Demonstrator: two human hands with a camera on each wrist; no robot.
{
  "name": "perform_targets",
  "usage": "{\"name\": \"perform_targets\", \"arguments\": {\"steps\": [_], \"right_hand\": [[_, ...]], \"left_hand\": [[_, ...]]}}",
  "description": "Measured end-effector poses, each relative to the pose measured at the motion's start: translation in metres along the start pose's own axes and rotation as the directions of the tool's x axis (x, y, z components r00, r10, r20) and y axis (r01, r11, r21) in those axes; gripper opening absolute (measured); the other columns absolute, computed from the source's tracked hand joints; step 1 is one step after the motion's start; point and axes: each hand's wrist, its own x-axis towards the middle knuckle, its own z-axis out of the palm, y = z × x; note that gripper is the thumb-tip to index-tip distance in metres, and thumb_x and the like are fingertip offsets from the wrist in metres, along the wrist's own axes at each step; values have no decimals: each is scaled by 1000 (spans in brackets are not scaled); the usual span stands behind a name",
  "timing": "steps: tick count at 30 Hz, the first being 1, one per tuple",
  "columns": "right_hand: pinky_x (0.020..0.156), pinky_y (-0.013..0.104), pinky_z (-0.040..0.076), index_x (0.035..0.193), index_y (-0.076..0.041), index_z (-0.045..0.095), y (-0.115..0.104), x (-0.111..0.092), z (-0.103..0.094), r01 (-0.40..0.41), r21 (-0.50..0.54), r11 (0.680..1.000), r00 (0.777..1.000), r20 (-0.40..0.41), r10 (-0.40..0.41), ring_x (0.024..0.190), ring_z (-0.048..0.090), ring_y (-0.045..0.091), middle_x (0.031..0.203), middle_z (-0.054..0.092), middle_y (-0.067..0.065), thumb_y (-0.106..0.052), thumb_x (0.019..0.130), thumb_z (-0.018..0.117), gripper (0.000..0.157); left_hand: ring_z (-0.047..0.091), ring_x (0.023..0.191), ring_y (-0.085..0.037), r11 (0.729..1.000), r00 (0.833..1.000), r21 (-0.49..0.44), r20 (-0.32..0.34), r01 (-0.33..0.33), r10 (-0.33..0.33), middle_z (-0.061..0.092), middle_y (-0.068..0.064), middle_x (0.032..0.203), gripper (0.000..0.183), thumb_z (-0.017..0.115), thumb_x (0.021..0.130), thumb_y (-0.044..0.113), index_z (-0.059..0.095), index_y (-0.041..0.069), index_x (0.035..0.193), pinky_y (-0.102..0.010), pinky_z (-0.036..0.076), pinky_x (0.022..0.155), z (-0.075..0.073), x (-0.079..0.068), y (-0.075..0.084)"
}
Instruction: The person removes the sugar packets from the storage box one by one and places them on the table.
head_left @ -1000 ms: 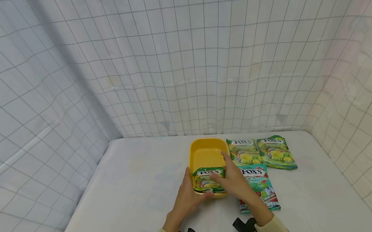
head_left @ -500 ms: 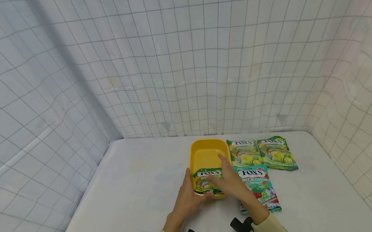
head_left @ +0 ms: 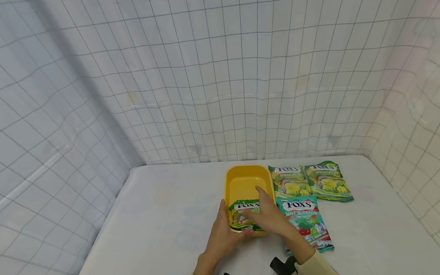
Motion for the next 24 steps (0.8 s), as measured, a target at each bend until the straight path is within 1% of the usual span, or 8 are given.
{"name": "perform_targets", "arguments": {"steps": [6, 9, 12, 16, 21, 24], "right_hand": [[109, 66, 33, 160, 0, 20, -1, 3, -1, -63, 15, 998, 998, 16, 62, 127, 49, 40, 144, 46, 22, -32, 94, 74, 90], [109, 66, 33, 159, 0, 22, 0, 6, 0, -90, 32, 995, 996, 9, 90, 127, 49, 40, 146, 44, 23, -31, 95, 73, 87], [109, 67, 31, 158, 0, 24, 3, 9, 0, -121, 65, 991, 992, -14, 122, 131, 45, 44, 151, 40, 26, -31, 96, 71, 84], [109, 69, 29, 157, 1, 26, 5, 10, -2, -142, 99, 985, 989, -34, 146, 138, 38, 48, 156, 33, 29, -36, 95, 71, 85], [108, 70, 29, 157, 1, 27, 3, 10, -5, -162, 116, 980, 985, -34, 167, 137, 38, 50, 156, 33, 31, -40, 94, 72, 88], [109, 70, 28, 157, 0, 26, 2, 9, -4, -175, 126, 976, 983, -37, 181, 138, 38, 50, 156, 32, 31, -39, 93, 72, 88]], "left_hand": [[51, 129, -30, 1000, 1000, 2, 0, 20, -20, 43, -19, 152, 133, 86, 72, 59, 7, 1, 162, -53, 40, 109, 0, 0, 1], [49, 132, -33, 1000, 1000, 9, -3, 19, -19, 40, -22, 154, 133, 86, 72, 60, 7, -1, 162, -55, 39, 109, 1, 1, 0], [49, 132, -34, 1000, 1000, 12, -7, 10, -10, 40, -23, 153, 134, 87, 71, 59, 8, -2, 161, -55, 40, 108, 1, 1, -1], [50, 130, -35, 1000, 1000, 11, -9, 3, -3, 42, -23, 152, 135, 88, 70, 58, 9, -2, 161, -56, 40, 108, 1, 0, 0], [50, 130, -35, 1000, 1000, 3, -11, 0, 0, 44, -22, 150, 135, 89, 70, 58, 9, -1, 161, -56, 40, 108, 0, 1, 0], [50, 130, -34, 1000, 1000, -4, -10, -3, 3, 44, -22, 150, 135, 89, 70, 58, 9, -1, 161, -56, 40, 109, 1, 1, 0]]}}
